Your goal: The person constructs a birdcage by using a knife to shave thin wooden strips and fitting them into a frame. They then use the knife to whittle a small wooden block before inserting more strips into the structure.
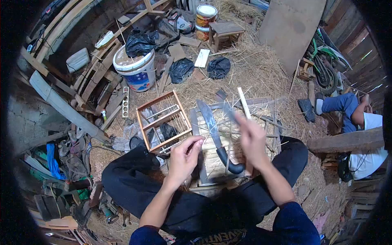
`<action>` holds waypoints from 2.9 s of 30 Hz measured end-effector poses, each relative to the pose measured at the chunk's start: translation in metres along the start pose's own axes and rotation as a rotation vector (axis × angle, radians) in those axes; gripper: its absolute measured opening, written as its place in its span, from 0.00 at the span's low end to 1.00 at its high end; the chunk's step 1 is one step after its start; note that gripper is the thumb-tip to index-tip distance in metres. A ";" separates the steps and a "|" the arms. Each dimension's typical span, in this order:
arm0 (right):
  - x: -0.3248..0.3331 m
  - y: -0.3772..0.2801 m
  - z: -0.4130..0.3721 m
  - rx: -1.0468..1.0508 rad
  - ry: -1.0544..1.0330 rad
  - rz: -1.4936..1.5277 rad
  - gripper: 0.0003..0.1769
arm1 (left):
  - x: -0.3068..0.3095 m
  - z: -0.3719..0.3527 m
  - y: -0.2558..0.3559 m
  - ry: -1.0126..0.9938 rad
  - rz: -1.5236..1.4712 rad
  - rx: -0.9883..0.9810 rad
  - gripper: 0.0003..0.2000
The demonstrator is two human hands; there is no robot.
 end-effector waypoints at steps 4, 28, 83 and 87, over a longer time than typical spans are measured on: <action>0.044 0.048 0.030 -0.119 0.304 -0.007 0.21 | 0.001 0.000 0.006 -0.019 0.034 -0.065 0.08; -0.023 -0.024 -0.012 0.166 -0.124 0.061 0.28 | -0.003 0.005 -0.010 -0.055 -0.007 0.064 0.09; -0.034 -0.031 -0.014 0.120 -0.123 0.058 0.28 | -0.015 0.004 -0.026 -0.070 -0.416 0.203 0.10; -0.048 -0.029 -0.017 0.058 -0.286 0.071 0.23 | -0.004 0.012 -0.026 -0.097 -0.178 0.180 0.10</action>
Point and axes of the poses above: each hand's wrist, its own z-axis towards the middle knuckle, its own x-axis out of the back of the hand, y = z × x, the point moved 7 cm from there along z, towards the middle knuckle
